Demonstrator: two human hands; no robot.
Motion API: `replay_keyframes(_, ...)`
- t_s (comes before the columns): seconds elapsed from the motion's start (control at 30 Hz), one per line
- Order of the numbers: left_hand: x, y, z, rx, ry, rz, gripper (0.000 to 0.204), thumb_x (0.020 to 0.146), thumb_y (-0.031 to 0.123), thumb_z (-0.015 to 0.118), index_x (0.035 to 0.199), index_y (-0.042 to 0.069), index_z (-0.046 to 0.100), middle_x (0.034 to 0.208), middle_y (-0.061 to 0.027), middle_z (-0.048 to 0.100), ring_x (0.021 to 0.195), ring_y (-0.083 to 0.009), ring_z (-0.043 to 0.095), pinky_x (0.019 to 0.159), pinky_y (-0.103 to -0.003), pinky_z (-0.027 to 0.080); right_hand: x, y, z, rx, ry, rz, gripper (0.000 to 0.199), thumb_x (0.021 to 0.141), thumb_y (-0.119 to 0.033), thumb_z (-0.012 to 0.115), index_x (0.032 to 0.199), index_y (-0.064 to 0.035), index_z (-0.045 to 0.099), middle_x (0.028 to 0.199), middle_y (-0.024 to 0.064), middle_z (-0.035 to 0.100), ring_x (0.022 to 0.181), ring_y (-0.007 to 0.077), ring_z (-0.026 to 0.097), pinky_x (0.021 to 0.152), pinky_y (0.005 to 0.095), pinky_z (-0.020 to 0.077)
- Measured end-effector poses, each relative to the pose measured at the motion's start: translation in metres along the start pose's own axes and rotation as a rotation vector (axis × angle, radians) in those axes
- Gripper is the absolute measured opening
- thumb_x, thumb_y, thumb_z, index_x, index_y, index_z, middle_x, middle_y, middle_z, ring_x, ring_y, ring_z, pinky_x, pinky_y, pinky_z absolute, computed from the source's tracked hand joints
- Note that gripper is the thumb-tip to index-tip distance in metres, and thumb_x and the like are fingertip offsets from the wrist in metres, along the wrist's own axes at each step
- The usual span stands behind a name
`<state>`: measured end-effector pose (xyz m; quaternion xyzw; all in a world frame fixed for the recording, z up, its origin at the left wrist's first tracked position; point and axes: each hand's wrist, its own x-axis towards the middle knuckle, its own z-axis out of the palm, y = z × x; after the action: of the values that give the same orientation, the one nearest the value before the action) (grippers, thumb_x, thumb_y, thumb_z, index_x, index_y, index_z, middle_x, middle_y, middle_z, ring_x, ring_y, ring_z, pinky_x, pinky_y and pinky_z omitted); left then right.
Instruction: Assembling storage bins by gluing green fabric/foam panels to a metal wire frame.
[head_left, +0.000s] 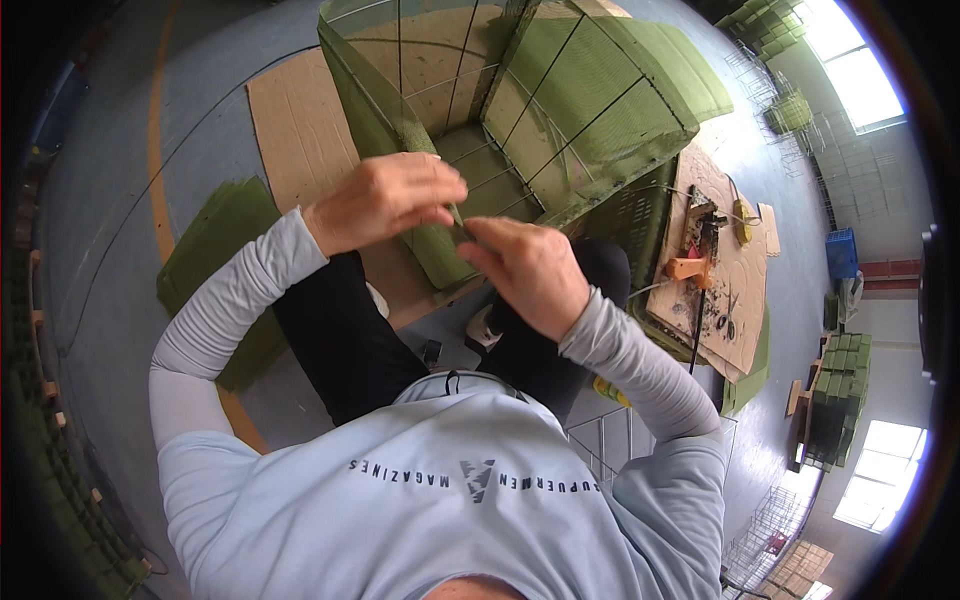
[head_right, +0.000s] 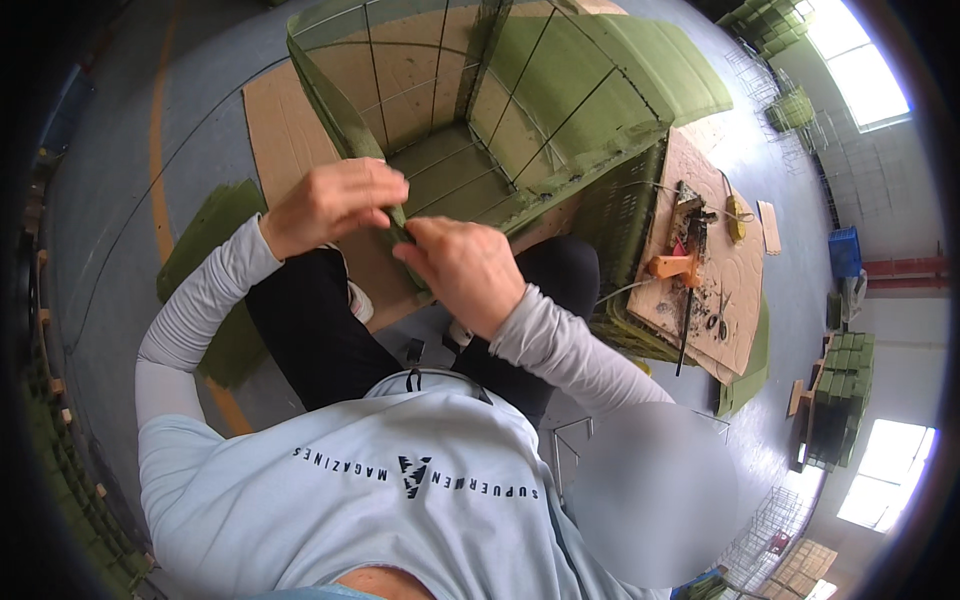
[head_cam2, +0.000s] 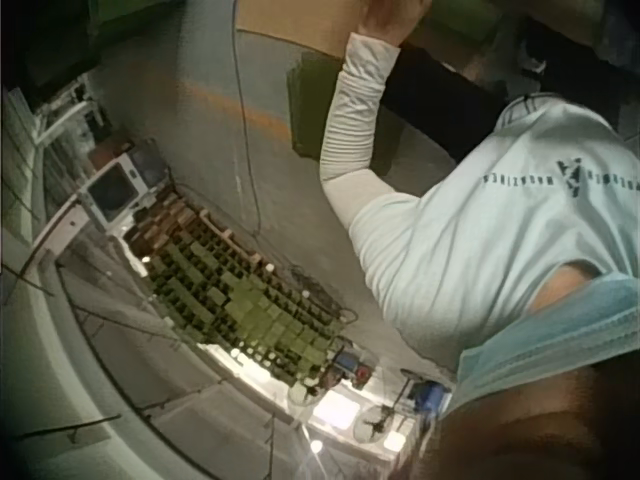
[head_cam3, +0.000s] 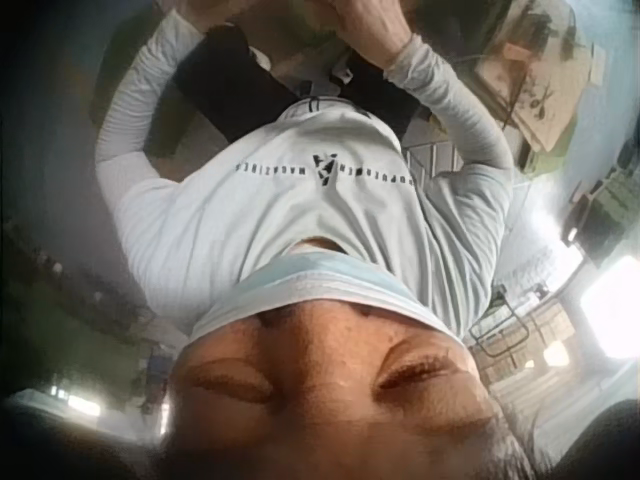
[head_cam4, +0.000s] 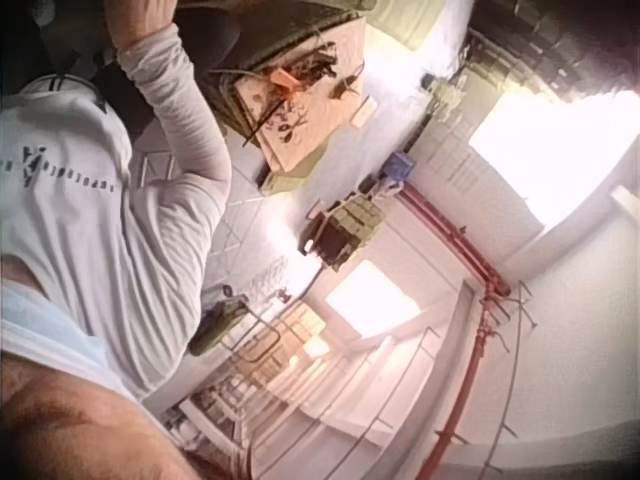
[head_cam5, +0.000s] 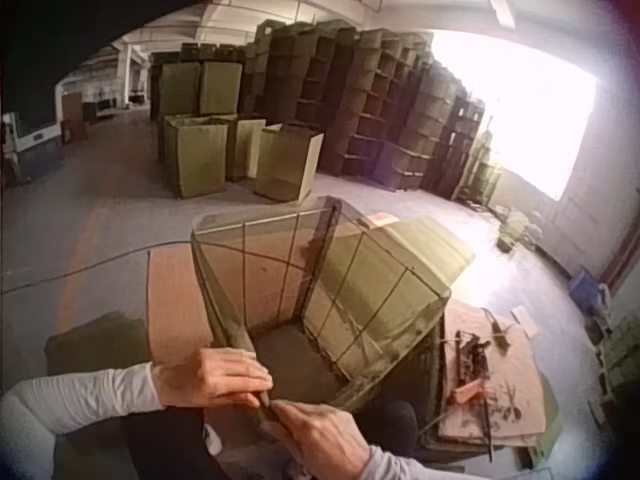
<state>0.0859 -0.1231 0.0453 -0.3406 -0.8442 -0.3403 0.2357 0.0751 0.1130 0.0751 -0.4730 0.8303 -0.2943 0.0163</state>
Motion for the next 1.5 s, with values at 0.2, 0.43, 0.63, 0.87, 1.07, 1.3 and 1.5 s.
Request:
replay_keyframes(0.2, 0.003, 0.001, 0.004, 0.000, -0.222, 0.090, 0.025, 0.084, 0.029, 0.068, 0.087, 0.005, 0.065, 0.079, -0.0059, 0.060, 0.079, -0.0239, 0.062, 0.098, -0.045, 0.047, -0.002, -0.002, 0.009, -0.060, 0.050, -0.045, 0.025, 0.092, -0.024, 0.061, 0.078, -0.0036, 0.058, 0.082, 0.0137, 0.069, 0.085, 0.0292, 0.067, 0.075, 0.0369, 0.0522)
replay_keyframes(0.43, 0.009, -0.007, 0.003, -0.101, -0.273, 0.032, 0.027, 0.088, 0.031, 0.064, 0.081, 0.005, 0.063, 0.074, -0.0034, 0.060, 0.075, -0.0200, 0.062, 0.106, -0.048, 0.039, -0.015, -0.006, 0.006, -0.257, 0.233, -0.105, 0.022, 0.085, -0.020, 0.069, 0.092, -0.0011, 0.061, 0.101, 0.0143, 0.068, 0.107, 0.0292, 0.063, 0.093, 0.0403, 0.0485)
replay_keyframes(0.63, 0.010, -0.005, -0.002, -0.120, -0.337, -0.007, 0.023, 0.088, 0.032, 0.063, 0.086, 0.009, 0.068, 0.078, -0.0013, 0.063, 0.078, -0.0186, 0.063, 0.110, -0.049, 0.034, -0.015, -0.006, 0.018, -0.040, 0.204, -0.090, 0.020, 0.081, -0.007, 0.070, 0.097, 0.0002, 0.061, 0.103, 0.0144, 0.068, 0.101, 0.0299, 0.065, 0.092, 0.0419, 0.0481)
replay_keyframes(0.87, 0.012, 0.005, 0.002, -0.139, -0.349, 0.003, 0.018, 0.086, 0.031, 0.065, 0.088, 0.014, 0.068, 0.080, 0.0038, 0.062, 0.084, -0.0147, 0.061, 0.114, -0.050, 0.027, -0.009, 0.000, 0.009, -0.038, 0.056, -0.086, 0.018, 0.079, -0.005, 0.070, 0.094, 0.0002, 0.061, 0.103, 0.0149, 0.068, 0.095, 0.0302, 0.065, 0.089, 0.0410, 0.0477)
replay_keyframes(1.07, 0.014, 0.004, 0.000, -0.135, -0.424, -0.003, 0.018, 0.087, 0.029, 0.066, 0.084, 0.012, 0.065, 0.083, 0.0035, 0.063, 0.084, -0.0152, 0.060, 0.113, -0.051, 0.026, -0.014, -0.002, 0.016, 0.006, 0.179, -0.084, 0.028, 0.077, -0.010, 0.074, 0.101, -0.0006, 0.061, 0.105, 0.0135, 0.067, 0.100, 0.0296, 0.064, 0.090, 0.0405, 0.0470)
replay_keyframes(1.3, 0.046, 0.001, -0.021, -0.326, -0.505, -0.317, 0.028, 0.092, 0.030, 0.060, 0.100, 0.005, 0.070, 0.082, -0.0054, 0.066, 0.084, -0.0244, 0.063, 0.099, -0.044, 0.043, -0.024, -0.002, 0.008, -0.174, 0.092, -0.148, 0.045, 0.075, -0.017, 0.075, 0.109, 0.0071, 0.059, 0.113, 0.0205, 0.063, 0.115, 0.0336, 0.059, 0.101, 0.0468, 0.0434)
replay_keyframes(1.5, 0.118, -0.008, -0.002, -0.305, -1.316, -0.511, 0.033, 0.095, 0.025, 0.056, 0.090, -0.005, 0.069, 0.063, -0.0128, 0.059, 0.058, -0.0228, 0.056, 0.059, -0.037, 0.047, -0.038, 0.010, 0.020, -0.118, 0.306, -0.252, 0.031, 0.074, -0.005, 0.075, 0.102, 0.0066, 0.067, 0.108, 0.0224, 0.064, 0.112, 0.0355, 0.062, 0.100, 0.0512, 0.0457)
